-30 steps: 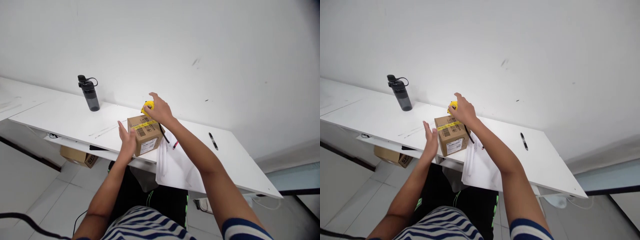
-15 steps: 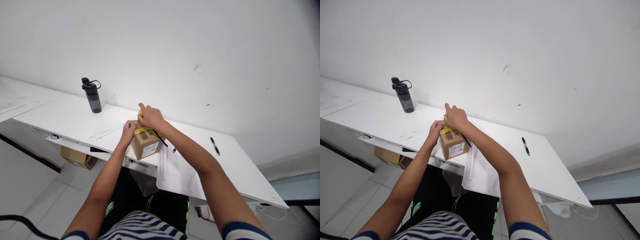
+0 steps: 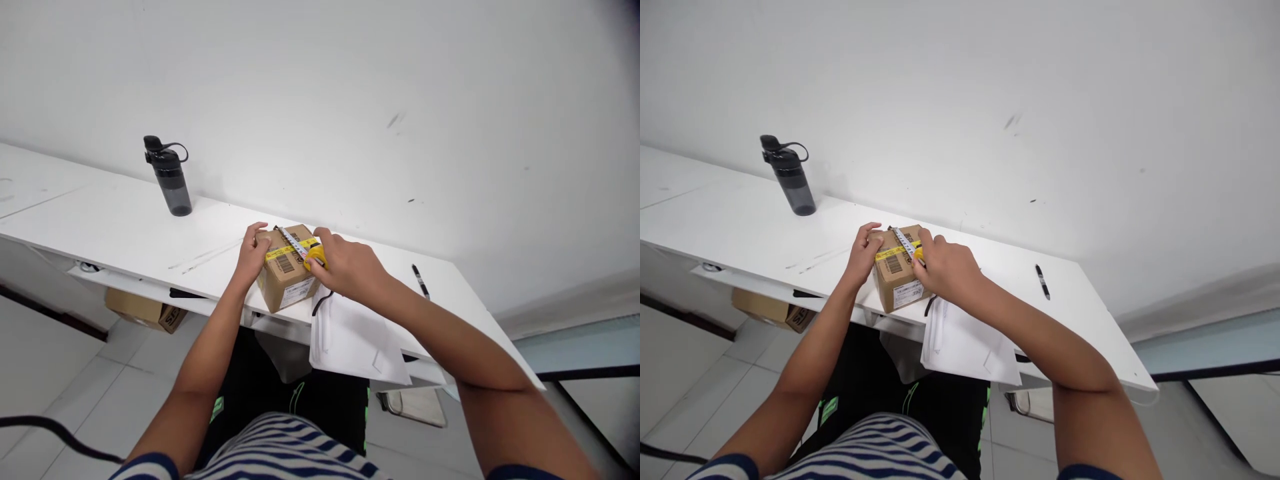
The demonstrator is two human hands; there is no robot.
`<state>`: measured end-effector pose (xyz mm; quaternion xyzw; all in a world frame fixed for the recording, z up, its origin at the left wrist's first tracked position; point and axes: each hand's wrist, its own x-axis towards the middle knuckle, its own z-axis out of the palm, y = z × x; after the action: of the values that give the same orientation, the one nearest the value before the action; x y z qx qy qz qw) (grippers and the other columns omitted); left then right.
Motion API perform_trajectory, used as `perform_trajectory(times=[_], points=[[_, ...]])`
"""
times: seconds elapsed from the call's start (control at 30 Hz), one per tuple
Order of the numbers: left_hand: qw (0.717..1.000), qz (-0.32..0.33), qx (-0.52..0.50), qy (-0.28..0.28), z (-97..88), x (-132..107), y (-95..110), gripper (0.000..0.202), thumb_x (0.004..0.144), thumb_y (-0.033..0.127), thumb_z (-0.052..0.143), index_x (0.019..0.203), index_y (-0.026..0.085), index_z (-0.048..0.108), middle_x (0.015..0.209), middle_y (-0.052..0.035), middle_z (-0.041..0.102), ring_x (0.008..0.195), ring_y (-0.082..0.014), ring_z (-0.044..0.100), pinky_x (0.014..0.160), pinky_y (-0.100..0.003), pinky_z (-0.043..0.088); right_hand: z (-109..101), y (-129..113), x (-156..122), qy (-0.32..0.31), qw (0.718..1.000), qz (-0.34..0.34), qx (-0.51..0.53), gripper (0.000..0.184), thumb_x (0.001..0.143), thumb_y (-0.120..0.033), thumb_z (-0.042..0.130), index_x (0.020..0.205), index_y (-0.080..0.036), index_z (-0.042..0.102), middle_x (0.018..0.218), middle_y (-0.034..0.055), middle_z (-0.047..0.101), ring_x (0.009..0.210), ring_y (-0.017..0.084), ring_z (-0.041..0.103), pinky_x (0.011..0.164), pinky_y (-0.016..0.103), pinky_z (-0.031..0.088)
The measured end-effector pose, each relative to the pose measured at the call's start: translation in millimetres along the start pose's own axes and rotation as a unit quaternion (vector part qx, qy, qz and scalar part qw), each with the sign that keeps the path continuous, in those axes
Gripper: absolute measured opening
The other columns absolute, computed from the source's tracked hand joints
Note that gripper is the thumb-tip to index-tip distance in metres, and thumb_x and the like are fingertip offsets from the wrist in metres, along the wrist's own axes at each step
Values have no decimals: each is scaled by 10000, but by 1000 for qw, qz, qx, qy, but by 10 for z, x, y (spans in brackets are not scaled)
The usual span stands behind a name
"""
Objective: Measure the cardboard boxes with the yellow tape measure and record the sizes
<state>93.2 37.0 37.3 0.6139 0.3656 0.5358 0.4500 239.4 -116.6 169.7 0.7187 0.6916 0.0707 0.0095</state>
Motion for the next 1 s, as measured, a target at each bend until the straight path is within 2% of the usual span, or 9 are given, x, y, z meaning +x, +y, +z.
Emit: perform_trajectory(times=[0.07,0.13,0.23,0.3,0.47,0.67,1.0], points=[[995,50,78,-46,-77,37,72,498,865,302,496,1355,262,581,1417,-69,536,1308,-229,514,1123,-393,421,-7,-9,-19,0,1000,-1,-7,503,1006,-416,372,1429,-145,348,1198,130,676,848,249,680,571,315,349],[979,66,152,-117,-178,91,161,523,898,314,446,1402,272,578,1475,-56,510,1393,-237,451,1202,-403,336,-7,-26,-4,-1,1000,-6,-10,503,1004,-416,376,1424,-140,349,1192,129,676,838,244,678,566,314,342],[947,54,233,-214,-319,161,291,531,932,380,403,1437,315,552,1434,-19,579,1336,-251,523,1170,-417,386,0,-49,21,-3,1000,-3,-10,499,1006,-411,371,1422,-136,346,1173,131,679,822,237,677,558,310,333],[931,60,269,-239,-369,180,354,524,938,397,389,1433,335,548,1451,14,583,1313,-258,548,1133,-414,424,8,-59,17,-3,1000,4,-8,504,1008,-414,369,1425,-133,342,1184,139,675,819,235,676,552,308,329],[925,64,294,-231,-369,163,415,507,938,402,366,1397,330,571,1455,25,588,1277,-260,580,1097,-415,454,25,-67,-44,-2,1000,24,-6,504,1017,-426,349,1423,-127,351,1201,151,664,796,227,671,536,303,317],[913,43,324,-245,-370,189,475,496,938,427,359,1384,368,567,1333,7,664,1138,-276,640,976,-432,508,36,-51,-172,-2,999,32,-5,508,1011,-424,366,1423,-127,359,1163,147,673,763,222,664,523,302,307],[919,39,308,-243,-358,187,465,493,925,437,379,1374,365,570,1314,4,668,1065,-249,651,961,-410,514,151,-45,-328,9,998,59,12,502,1010,-431,382,1428,-152,370,1172,129,664,698,199,653,492,291,267]])
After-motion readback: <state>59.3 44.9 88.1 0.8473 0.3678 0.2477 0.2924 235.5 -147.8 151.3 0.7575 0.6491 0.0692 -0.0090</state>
